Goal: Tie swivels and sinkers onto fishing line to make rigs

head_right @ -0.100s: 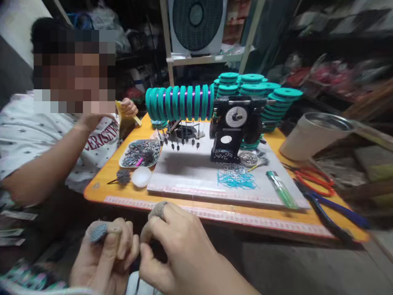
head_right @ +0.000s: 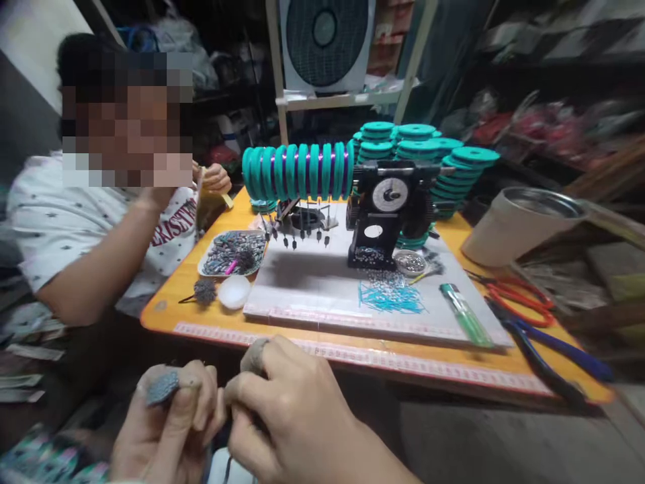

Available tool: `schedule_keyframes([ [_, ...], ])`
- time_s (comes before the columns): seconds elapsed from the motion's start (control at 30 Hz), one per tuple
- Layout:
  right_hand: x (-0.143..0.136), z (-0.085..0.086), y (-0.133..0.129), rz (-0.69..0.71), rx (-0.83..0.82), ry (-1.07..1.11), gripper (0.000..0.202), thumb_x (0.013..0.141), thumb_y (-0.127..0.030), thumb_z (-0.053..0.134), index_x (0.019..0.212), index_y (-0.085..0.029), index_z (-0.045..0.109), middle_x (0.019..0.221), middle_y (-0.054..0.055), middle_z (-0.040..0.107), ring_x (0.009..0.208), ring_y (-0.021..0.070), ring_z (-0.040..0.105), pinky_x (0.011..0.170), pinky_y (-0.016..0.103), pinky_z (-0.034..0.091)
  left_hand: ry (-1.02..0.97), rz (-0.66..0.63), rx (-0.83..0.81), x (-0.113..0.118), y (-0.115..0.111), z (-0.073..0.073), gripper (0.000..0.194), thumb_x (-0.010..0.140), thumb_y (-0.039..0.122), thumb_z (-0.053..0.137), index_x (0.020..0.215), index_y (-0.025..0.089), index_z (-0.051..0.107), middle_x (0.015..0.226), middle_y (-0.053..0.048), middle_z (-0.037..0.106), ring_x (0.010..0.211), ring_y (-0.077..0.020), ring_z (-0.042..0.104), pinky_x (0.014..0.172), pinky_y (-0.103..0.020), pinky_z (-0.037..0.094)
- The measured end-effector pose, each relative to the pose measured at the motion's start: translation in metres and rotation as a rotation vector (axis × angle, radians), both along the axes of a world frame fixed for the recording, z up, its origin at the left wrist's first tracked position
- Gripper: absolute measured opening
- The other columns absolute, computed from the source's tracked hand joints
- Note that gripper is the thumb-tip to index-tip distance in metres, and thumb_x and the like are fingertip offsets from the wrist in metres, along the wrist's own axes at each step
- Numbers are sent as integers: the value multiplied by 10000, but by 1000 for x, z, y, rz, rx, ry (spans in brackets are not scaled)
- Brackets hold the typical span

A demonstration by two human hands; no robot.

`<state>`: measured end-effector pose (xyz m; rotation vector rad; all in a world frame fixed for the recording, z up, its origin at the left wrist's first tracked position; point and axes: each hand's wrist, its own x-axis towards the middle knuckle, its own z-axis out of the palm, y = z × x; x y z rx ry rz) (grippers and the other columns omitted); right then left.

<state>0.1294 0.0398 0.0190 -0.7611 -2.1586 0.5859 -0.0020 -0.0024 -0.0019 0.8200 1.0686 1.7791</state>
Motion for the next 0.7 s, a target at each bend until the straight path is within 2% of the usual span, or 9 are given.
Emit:
schedule_keyframes([
  [0.13,-6,-6,-4,-93,82,35,133,705,-115,472,632,-182,561,649,5,497,629,144,452,551,285,291,56,31,19,1,-4,-1,293,891,326,711,747,212,482,564,66,452,508,-74,440,497,-171,365],
  [0.27,-4,-10,-9,-159,109,104,97,645,-119,446,580,-189,456,606,-7,418,589,134,399,538,293,253,-25,84,14,-7,-3,5,309,893,325,710,731,206,475,560,65,440,500,-74,414,468,-160,357],
  [0.33,1,-7,-10,-180,111,111,107,647,-110,442,577,-191,443,605,-6,412,597,138,402,549,293,267,-44,53,-11,-15,-1,9,306,908,307,688,719,203,470,561,59,440,490,-80,415,440,-160,361],
  [0.43,7,1,-9,-123,68,82,141,636,-86,434,651,-184,535,663,11,487,639,150,465,576,288,333,-8,-9,-13,-25,0,10,251,914,282,678,748,213,503,569,58,458,491,-89,444,438,-175,398],
  [0.53,6,4,-6,-56,16,15,326,663,-78,426,873,-153,664,785,50,594,719,177,556,621,292,414,-3,-38,12,-27,0,9,237,908,286,687,763,214,514,580,62,473,481,-79,453,437,-171,385],
  [0.63,0,4,-6,-35,9,-21,425,728,-83,432,1067,-128,684,866,81,648,802,209,602,698,314,472,-7,-35,-8,-22,-1,8,262,916,288,678,749,207,493,584,61,479,475,-74,462,447,-176,362],
  [0.7,-6,4,-7,-9,5,-1,389,764,-91,442,1062,-121,690,848,83,650,795,207,601,702,311,481,-23,6,-48,-18,-2,8,274,927,299,663,746,204,480,590,59,469,482,-72,448,456,-182,342],
])
